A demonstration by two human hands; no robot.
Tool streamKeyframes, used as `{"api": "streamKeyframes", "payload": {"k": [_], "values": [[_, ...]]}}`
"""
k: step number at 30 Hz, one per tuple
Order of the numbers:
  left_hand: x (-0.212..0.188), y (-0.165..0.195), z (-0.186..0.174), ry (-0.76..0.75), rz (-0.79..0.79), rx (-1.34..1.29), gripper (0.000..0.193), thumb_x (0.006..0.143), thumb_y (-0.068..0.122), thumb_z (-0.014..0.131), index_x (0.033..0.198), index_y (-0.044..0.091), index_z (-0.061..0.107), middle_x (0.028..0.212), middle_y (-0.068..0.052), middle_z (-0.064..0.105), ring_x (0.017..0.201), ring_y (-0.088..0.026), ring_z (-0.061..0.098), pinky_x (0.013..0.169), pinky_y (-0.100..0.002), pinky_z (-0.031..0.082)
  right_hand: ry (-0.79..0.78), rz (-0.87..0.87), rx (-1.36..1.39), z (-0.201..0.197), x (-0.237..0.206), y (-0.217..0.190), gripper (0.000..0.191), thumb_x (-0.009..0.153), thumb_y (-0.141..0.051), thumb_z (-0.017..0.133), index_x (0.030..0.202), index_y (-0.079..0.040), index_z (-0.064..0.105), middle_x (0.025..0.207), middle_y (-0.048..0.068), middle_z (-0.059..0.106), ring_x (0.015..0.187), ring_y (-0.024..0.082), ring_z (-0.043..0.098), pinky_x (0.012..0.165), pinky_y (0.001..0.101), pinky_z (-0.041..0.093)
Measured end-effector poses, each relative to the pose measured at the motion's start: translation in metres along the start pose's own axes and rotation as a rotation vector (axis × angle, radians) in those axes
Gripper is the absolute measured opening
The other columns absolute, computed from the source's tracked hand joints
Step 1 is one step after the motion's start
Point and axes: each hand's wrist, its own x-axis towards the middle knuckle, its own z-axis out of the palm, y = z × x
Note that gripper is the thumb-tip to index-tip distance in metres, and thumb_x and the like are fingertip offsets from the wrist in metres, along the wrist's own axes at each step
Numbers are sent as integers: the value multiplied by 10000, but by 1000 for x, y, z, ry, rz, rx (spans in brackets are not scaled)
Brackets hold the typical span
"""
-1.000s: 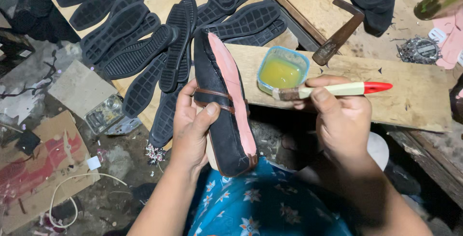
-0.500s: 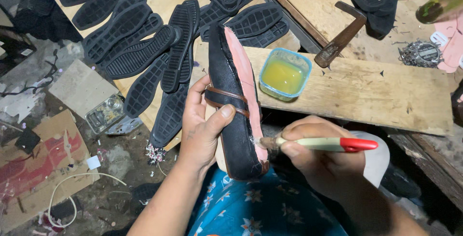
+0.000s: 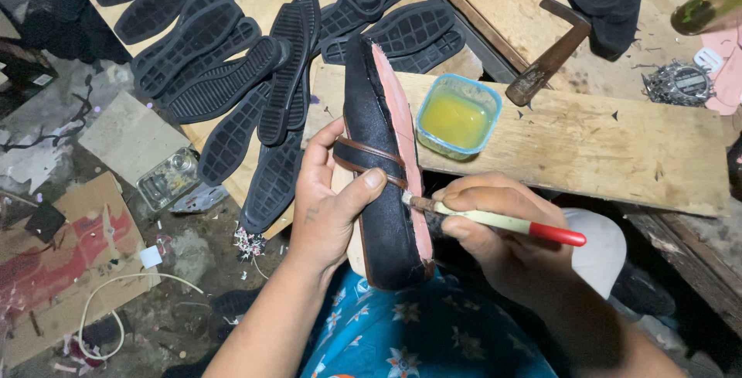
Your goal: The person holds a shoe upper on a wooden board and brushes yellow glue from a small container along the edge of the upper, rotating the shoe to reach different sections. After coating the edge, the person places the shoe on an overhead rack with other completed uppers.
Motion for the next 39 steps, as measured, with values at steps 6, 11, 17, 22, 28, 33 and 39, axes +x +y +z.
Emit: {"api": "streamKeyframes", "payload": {"k": [6,11,17,22,28,33,39], "values": [[0,1,0,35,-37,-36,751,827,73,776,1475,6,403,1274,-121,619,1156,-196,638,1024,-366,543,9,-8,5,1,-3,-3,170,979,-79,701,1123,-22,629,1083,165,731,974,222,759,848,320,628],[2,1,0,46,-26,-32,726,839,66,770,1473,8,420,1298,-120,608,1189,-192,617,1055,-358,520,-27,5,1,-2,-4,-3,179,980,-94,696,1129,-30,621,1091,160,731,984,219,763,850,315,628],[4,-2,-2,61,-30,-90,706,852,76,760,1463,13,412,1298,-125,608,1188,-195,615,1062,-364,512,-44,15,42,-2,-6,-4,193,990,-121,690,1152,-48,615,1105,155,729,993,207,762,849,312,634],[5,-5,-4,68,-31,-127,669,869,72,744,1448,7,415,1284,-134,616,1175,-196,619,1058,-370,514,-41,16,27,-1,-8,-6,201,989,-151,700,1149,-62,616,1096,147,729,988,198,763,844,312,643],[6,-8,-6,73,-47,-182,646,887,78,732,1442,8,410,1257,-147,631,1122,-199,645,1007,-368,544,-49,21,36,-1,-12,-9,210,990,-174,700,1149,-63,618,1079,138,731,960,191,764,822,308,637],[7,-8,-7,98,-74,-188,628,897,96,725,1437,0,418,1246,-143,635,1102,-190,657,983,-365,566,-95,29,18,-6,-14,-10,207,972,-192,711,1125,-84,623,1062,110,743,954,168,775,811,286,644],[6,-9,-6,99,-100,-184,647,891,92,729,1450,0,416,1232,-146,637,1081,-190,652,963,-367,559,-6,5,22,-3,-9,-3,173,1007,-125,669,1156,-53,619,1139,152,722,1012,203,751,874,310,627]]}}
